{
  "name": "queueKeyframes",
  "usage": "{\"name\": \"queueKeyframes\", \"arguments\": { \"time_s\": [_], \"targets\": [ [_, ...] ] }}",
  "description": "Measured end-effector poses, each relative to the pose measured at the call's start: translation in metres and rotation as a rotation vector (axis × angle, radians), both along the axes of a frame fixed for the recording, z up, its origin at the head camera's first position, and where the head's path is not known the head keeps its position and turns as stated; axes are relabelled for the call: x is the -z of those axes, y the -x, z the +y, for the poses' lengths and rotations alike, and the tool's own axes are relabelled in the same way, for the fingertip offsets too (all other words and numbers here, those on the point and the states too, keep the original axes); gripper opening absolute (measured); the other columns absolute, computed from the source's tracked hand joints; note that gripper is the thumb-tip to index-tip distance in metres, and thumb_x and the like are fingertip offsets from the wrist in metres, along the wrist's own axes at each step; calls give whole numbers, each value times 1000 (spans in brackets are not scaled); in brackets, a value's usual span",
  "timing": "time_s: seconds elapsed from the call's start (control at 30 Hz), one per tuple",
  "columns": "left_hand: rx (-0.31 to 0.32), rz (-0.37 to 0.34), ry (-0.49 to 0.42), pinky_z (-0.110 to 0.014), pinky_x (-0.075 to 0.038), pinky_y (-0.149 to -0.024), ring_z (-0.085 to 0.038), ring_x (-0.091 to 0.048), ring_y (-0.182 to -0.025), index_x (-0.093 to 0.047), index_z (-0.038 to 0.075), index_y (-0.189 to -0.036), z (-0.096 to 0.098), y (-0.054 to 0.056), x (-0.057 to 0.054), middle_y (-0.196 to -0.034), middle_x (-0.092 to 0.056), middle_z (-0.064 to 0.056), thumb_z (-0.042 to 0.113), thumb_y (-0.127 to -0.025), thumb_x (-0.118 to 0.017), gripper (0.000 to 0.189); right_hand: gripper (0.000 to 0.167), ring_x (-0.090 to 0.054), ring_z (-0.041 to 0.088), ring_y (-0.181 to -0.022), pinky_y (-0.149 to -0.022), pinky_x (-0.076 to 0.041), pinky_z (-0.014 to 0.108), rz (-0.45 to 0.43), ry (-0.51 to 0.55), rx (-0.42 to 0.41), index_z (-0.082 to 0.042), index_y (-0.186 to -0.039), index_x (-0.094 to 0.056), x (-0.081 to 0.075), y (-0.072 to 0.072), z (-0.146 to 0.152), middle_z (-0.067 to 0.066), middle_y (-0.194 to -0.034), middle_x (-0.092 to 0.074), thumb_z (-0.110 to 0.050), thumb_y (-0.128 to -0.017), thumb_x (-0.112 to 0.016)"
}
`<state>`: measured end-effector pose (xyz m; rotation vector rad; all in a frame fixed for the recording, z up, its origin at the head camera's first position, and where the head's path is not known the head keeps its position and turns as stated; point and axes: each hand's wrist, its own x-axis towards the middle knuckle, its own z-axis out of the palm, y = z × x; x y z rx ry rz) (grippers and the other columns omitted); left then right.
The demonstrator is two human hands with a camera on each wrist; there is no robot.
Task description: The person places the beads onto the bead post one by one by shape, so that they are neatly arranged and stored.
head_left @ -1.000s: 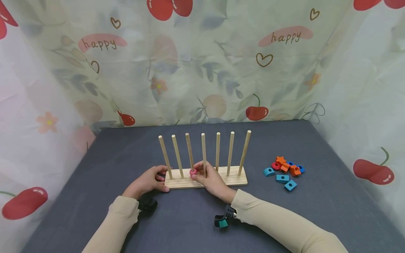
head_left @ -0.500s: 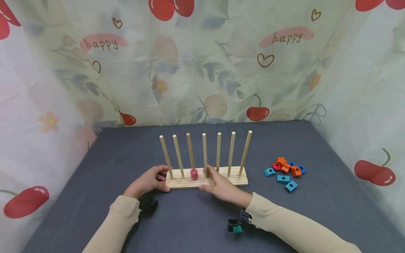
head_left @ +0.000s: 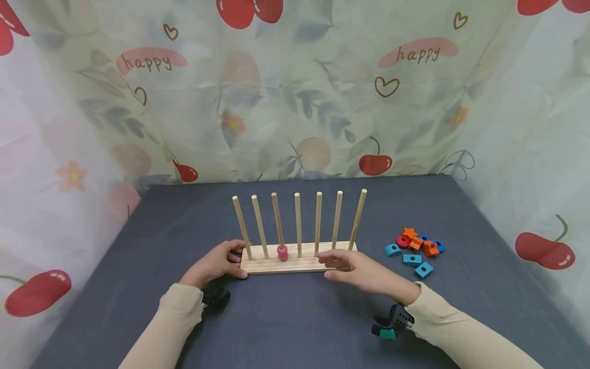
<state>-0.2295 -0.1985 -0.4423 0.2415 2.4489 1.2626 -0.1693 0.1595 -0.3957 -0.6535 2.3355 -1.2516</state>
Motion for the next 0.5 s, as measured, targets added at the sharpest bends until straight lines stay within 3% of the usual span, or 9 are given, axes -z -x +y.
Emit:
{"name": "queueKeyframes", "arguments": {
  "time_s": [0.27, 0.5],
  "targets": [
    [-1, 6, -9, -36, -46, -84, -24, -51, -98, -55, 4, -133, 0, 0, 0, -118, -51, -15, 3, -67, -87, 73, 36, -60, 32, -111, -86, -52, 27, 50, 49, 42, -4, -128, -56, -23, -4, 42, 17, -123, -61, -23, -97, -60],
    [-7, 1, -11, -37, -48, -86, -25, -53, -99, -55, 4, -132, 0, -1, 1, -118, -50, -16, 3, -67, -87, 72, 38, -62, 28, -108, -84, -52, 26, 118, 78, 172, -7, -127, -57, -30, 2, 74, 17, -123, -62, -24, -94, -64]
  ]
}}
